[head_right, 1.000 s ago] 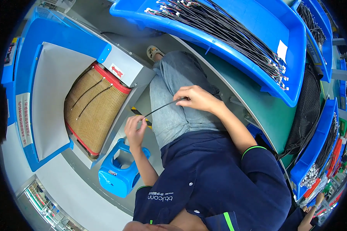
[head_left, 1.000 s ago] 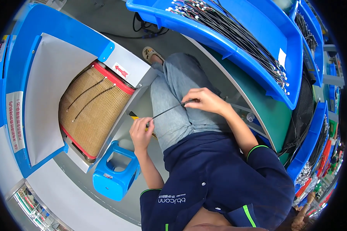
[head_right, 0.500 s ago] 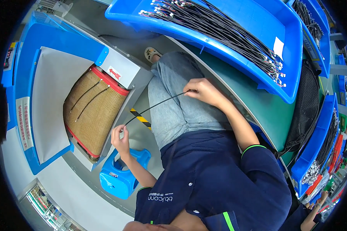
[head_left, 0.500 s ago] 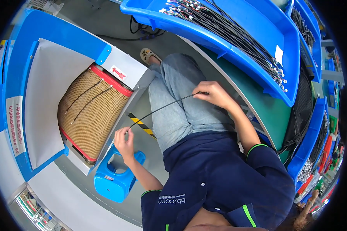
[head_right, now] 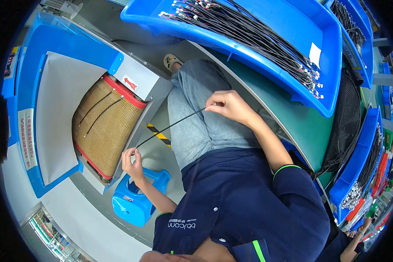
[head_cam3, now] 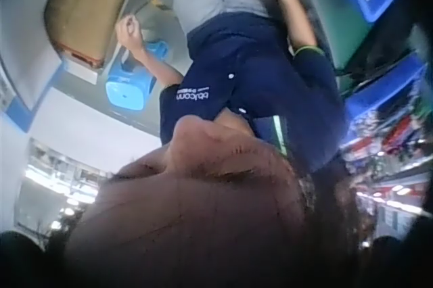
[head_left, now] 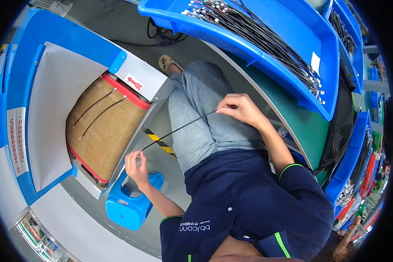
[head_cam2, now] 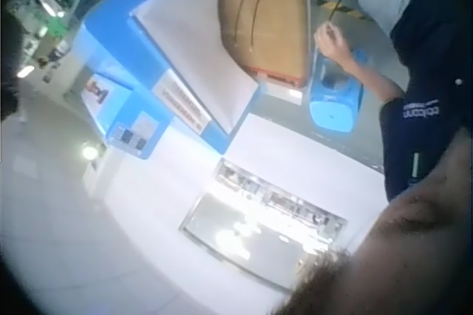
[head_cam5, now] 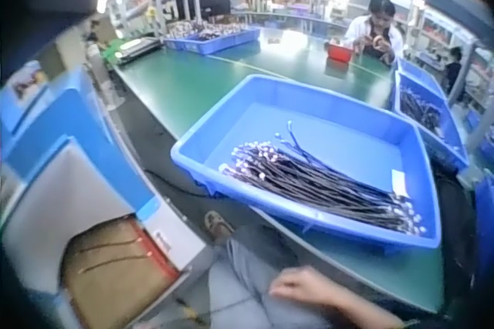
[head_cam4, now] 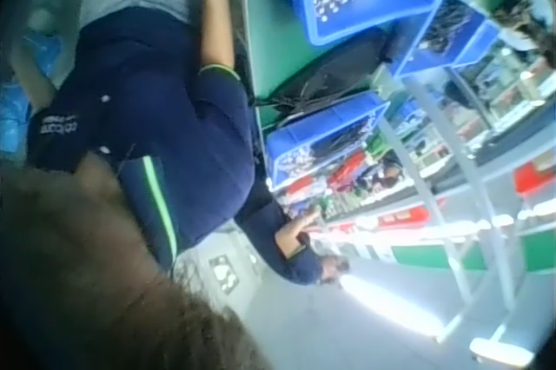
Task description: The person assembles small electronic cable components by hand at a factory workstation, working with black wires, white connectors, and heat-shrink tubing.
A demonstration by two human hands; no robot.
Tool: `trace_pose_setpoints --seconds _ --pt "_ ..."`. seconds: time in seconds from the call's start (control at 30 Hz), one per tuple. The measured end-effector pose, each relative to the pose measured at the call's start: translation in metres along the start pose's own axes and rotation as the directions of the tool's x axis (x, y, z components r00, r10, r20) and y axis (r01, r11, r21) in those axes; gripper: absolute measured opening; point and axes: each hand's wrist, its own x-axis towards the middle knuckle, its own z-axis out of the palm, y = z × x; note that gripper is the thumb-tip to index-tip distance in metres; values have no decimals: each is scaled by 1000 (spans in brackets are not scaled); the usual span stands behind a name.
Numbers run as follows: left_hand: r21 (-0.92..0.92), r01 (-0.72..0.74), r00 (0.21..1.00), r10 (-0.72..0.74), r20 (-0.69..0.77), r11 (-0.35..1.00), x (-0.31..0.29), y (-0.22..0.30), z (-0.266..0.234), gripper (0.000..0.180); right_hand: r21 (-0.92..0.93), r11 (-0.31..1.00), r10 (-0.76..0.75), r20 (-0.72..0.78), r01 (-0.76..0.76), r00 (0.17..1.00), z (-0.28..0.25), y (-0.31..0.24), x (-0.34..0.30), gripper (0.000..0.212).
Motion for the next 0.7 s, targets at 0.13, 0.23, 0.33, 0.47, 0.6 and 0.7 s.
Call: trace_pose_setpoints --seconds 0.13,0.23,0.33,0.47,0.6,0.7 --pt "25 -12 1000 12 -15 1000 -2 4 -5 14 21 999 -31 -4 31 1000 -1 -3 -2 9" --pt "36 -15 1000 15 -20 999 -3 4 -8 14 11 999 -50 7 50 999 0 -3 -4 9" --pt "28 -21 999 22 -26 999 -2 3 -10 14 -8 999 -34 27 35 999 -1 -9 -5 8" --pt "7 -14 1000 14 -23 1000 -1 0 -16 14 -31 998 -48 83 51 995 -3 -18 -5 8" --pt "2 55 998 -55 10 998 -1 -8 -25 17 -50 990 -125 90 130 988 2 -22 -3 8" --pt "21 -17 999 17 -28 1000 2 -15 -33 14 -88 957 -267 93 275 959 11 -25 4 9"
